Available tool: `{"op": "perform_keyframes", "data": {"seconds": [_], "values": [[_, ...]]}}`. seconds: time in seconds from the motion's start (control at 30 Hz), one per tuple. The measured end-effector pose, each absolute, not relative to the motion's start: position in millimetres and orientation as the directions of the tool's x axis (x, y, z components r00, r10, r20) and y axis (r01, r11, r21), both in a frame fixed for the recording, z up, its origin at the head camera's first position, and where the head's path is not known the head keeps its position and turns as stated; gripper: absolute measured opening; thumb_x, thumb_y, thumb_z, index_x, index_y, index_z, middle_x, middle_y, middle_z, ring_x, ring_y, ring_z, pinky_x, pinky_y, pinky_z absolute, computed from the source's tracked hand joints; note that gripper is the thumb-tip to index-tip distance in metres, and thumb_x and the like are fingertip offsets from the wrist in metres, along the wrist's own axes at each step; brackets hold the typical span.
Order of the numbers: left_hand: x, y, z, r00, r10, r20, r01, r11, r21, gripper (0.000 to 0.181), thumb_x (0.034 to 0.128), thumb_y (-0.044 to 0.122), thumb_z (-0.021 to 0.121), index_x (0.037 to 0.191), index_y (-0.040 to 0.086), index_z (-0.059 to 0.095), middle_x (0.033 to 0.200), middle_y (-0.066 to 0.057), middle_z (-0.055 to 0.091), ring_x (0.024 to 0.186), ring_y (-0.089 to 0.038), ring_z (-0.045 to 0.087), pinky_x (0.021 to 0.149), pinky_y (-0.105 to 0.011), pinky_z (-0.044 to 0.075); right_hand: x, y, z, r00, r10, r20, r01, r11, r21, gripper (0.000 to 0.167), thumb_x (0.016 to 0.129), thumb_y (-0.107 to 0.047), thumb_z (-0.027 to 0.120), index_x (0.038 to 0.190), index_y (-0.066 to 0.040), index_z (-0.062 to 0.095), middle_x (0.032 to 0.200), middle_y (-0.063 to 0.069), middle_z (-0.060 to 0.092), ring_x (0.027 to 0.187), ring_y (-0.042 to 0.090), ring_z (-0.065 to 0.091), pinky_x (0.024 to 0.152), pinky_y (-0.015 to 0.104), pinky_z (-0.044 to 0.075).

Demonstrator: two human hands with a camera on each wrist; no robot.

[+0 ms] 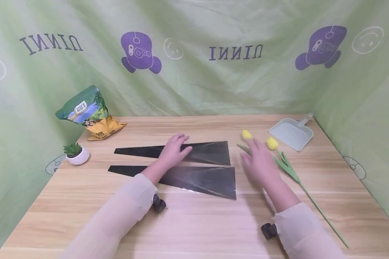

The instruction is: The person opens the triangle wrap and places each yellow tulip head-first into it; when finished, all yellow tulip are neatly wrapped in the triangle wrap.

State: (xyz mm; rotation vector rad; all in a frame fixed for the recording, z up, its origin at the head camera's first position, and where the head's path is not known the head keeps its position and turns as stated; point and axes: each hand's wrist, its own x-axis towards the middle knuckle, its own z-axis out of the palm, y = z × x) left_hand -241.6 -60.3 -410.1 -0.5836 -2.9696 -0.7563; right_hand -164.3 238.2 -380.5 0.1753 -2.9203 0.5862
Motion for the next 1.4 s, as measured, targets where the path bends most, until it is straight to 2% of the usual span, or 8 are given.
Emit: {"op": "perform_keyframes", "data": {"seconds": [0.23,0.63,0.77,0.83,0.93,1.03,1.23,1.4], "values": [[-246,-42,-421,-0.916,0.394,0.077,0.378,0.782,0.496,0.044,0.097,0.032,0.061,0.135,0.01,0.059,0.137,-0.012,0.055,0.133,-0.031,0.045,0.114,-0.042,0.036,-148,263,-377,-0.981,-0.054,0.184,-0.128,0.897,-0.422,0.05,0.1,-0.023,0.054,0.141,0.004,0.044,0.138,0.034,0.043,0.125,0.054,0.041,0.101,0.07,0.035],[-249,-33,-429,-0.906,0.418,0.058,0.395,0.789,0.47,0.038,0.0952,0.034,0.064,0.127,0.013,0.066,0.133,-0.009,0.058,0.131,-0.03,0.046,0.114,-0.043,0.034,-129,288,-382,-0.996,-0.064,0.065,-0.086,0.894,-0.439,0.05,0.101,-0.028,0.053,0.137,0.007,0.047,0.125,0.035,0.054,0.111,0.052,0.054,0.089,0.067,0.044],[-250,-34,-437,-0.913,0.402,0.07,0.384,0.787,0.484,0.038,0.0943,0.035,0.065,0.126,0.014,0.067,0.133,-0.007,0.058,0.13,-0.028,0.046,0.114,-0.043,0.035,-123,293,-386,-0.998,-0.061,0.031,-0.069,0.889,-0.452,0.048,0.101,-0.026,0.054,0.135,0.007,0.051,0.11,0.027,0.064,0.099,0.042,0.062,0.082,0.058,0.05],[-251,-34,-440,-0.915,0.395,0.081,0.381,0.781,0.494,0.037,0.0937,0.034,0.066,0.124,0.014,0.068,0.133,-0.007,0.058,0.129,-0.027,0.047,0.113,-0.043,0.035,-121,296,-387,-0.999,-0.047,0.002,-0.043,0.889,-0.456,0.049,0.101,-0.029,0.053,0.136,0.006,0.051,0.101,0.021,0.066,0.091,0.035,0.062,0.075,0.049,0.052],[-251,-35,-444,-0.918,0.385,0.091,0.375,0.775,0.509,0.037,0.093,0.034,0.067,0.123,0.014,0.069,0.131,-0.007,0.058,0.127,-0.027,0.047,0.112,-0.043,0.035,-118,299,-389,-0.998,-0.02,-0.061,0.01,0.887,-0.463,0.052,0.101,-0.035,0.051,0.137,0.003,0.051,0.092,0.013,0.063,0.083,0.025,0.057,0.067,0.035,0.047],[-251,-35,-445,-0.922,0.374,0.096,0.368,0.773,0.517,0.035,0.0924,0.034,0.068,0.122,0.014,0.07,0.125,-0.008,0.059,0.121,-0.026,0.049,0.108,-0.041,0.037,-116,301,-391,-0.996,-0.003,-0.094,0.041,0.884,-0.466,0.052,0.101,-0.037,0.051,0.136,0.001,0.053,0.091,0.011,0.063,0.081,0.022,0.054,0.066,0.029,0.043],[-251,-35,-445,-0.936,0.345,0.069,0.325,0.774,0.544,0.033,0.0919,0.035,0.068,0.12,0.018,0.072,0.104,-0.004,0.056,0.095,-0.019,0.046,0.086,-0.032,0.04,-114,304,-396,-0.995,-0.008,-0.096,0.039,0.877,-0.478,0.049,0.101,-0.036,0.053,0.13,0.003,0.057,0.097,0.016,0.066,0.086,0.027,0.059,0.075,0.047,0.051],[-252,-34,-446,-0.943,0.324,0.079,0.309,0.762,0.569,0.027,0.0913,0.033,0.069,0.114,0.019,0.075,0.096,-0.001,0.056,0.088,-0.017,0.046,0.078,-0.028,0.04,-113,306,-398,-0.993,-0.005,-0.118,0.052,0.877,-0.477,0.05,0.101,-0.036,0.053,0.13,0.004,0.057,0.103,0.021,0.066,0.091,0.031,0.061,0.078,0.053,0.051]]}}
